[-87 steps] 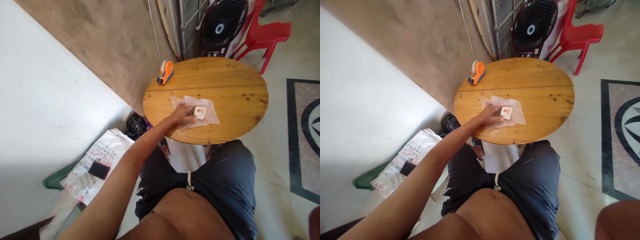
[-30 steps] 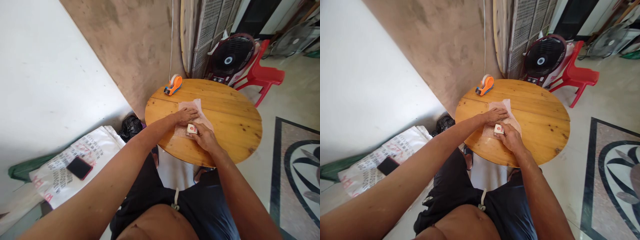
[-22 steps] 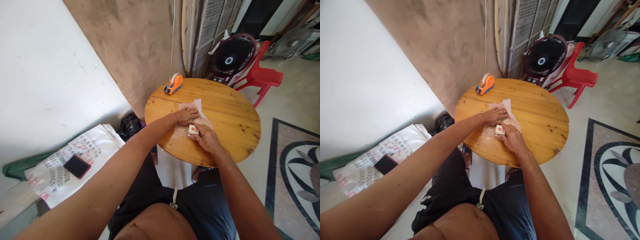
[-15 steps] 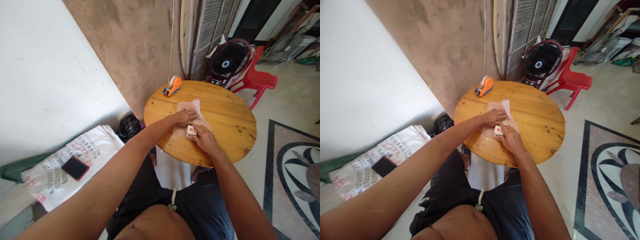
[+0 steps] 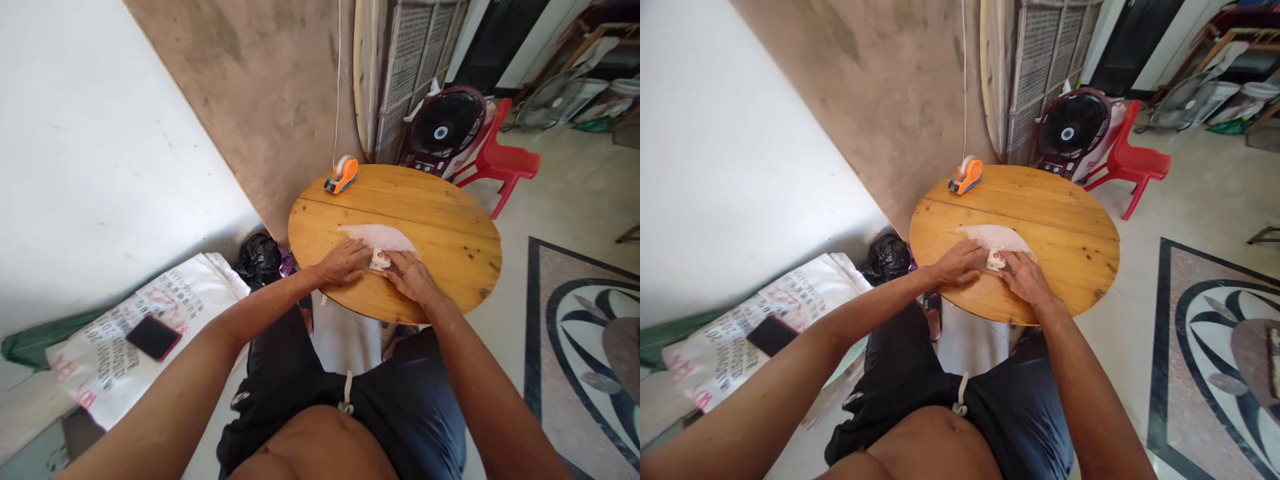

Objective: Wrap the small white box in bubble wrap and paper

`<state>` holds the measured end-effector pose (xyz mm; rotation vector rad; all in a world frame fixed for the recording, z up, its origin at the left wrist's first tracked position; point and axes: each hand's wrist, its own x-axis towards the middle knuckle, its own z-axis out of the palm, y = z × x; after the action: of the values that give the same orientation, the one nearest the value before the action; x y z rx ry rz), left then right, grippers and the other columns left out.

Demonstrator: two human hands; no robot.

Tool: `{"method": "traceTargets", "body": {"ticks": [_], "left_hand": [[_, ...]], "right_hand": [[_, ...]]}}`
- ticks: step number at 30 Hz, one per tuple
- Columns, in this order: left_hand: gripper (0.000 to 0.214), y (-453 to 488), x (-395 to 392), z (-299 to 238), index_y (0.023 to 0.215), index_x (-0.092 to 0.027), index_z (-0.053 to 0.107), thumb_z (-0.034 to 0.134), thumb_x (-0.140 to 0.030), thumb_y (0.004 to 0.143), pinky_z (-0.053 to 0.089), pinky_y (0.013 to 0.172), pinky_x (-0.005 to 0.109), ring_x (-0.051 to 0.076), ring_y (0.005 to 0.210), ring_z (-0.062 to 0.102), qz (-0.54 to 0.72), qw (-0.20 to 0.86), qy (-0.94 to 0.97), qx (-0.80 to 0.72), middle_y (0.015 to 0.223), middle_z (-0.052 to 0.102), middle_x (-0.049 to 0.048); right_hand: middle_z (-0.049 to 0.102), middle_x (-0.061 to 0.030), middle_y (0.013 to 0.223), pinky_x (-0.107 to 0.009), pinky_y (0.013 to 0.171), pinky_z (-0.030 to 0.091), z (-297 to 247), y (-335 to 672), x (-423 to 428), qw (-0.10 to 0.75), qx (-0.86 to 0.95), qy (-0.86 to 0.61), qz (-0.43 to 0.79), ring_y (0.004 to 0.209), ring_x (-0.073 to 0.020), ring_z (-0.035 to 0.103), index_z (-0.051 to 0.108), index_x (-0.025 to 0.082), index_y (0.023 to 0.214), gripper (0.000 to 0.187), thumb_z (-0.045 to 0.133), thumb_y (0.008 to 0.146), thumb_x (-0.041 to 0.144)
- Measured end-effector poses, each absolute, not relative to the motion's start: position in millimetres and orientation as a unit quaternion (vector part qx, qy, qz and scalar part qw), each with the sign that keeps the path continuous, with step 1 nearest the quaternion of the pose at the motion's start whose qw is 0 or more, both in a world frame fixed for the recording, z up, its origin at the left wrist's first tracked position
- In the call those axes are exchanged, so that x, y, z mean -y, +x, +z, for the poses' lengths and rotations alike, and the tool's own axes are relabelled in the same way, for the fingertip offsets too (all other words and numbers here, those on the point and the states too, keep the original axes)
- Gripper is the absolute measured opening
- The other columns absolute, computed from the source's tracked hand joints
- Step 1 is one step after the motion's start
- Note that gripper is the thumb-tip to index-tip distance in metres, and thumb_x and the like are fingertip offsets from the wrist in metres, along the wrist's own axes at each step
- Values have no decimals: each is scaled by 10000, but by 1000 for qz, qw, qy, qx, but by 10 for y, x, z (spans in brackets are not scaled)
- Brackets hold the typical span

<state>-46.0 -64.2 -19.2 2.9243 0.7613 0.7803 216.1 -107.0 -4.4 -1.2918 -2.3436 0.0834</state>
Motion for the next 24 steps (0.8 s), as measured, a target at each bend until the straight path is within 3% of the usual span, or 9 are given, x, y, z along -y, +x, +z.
{"method": "traceTargets", "body": {"ticks": [5, 9, 14, 19, 24], "left_hand": [[499, -307, 648, -40, 1379, -128, 528, 571, -340, 929, 317, 1188, 535, 326, 1345, 481, 193, -43, 956, -219, 1451, 532, 177], [371, -296, 734, -51, 1321, -141, 568, 490, -230, 970, 421, 1122, 465, 274, 1303, 530, 203, -59, 954, -210, 1393, 586, 163], [390, -341, 805, -111, 1337, -126, 561, 506, -242, 969, 482, 1084, 427, 262, 1274, 576, 202, -49, 944, -257, 1381, 597, 173], [414, -288, 701, -93, 1388, -198, 568, 504, -247, 982, 452, 1141, 364, 222, 1331, 558, 197, 32, 942, -269, 1388, 627, 101], [416, -240, 660, -57, 1395, -189, 567, 478, -269, 997, 456, 1135, 334, 209, 1320, 575, 172, 61, 935, -305, 1406, 619, 89]], "right_hand": [[630, -172, 1257, -460, 1008, 499, -8, 2149, 1043, 195, 846, -497, 24, 1177, -322, 571, 572, 133, 1365, 479, 578, 928, 330], [643, -170, 1163, -425, 969, 516, -4, 2163, 1069, 173, 844, -507, 6, 1102, -309, 600, 616, 142, 1329, 442, 569, 934, 333], [665, -171, 1175, -434, 940, 523, -22, 2187, 1148, 153, 838, -523, -13, 1077, -313, 621, 526, 161, 1444, 563, 574, 933, 393], [724, -124, 1055, -427, 880, 551, -91, 2249, 1149, 143, 825, -546, 20, 1027, -307, 659, 730, 219, 1099, 334, 576, 922, 457], [676, -131, 1231, -474, 1001, 512, -90, 2242, 1128, 172, 828, -534, 0, 1194, -321, 597, 675, 216, 1207, 368, 548, 936, 432]]}}
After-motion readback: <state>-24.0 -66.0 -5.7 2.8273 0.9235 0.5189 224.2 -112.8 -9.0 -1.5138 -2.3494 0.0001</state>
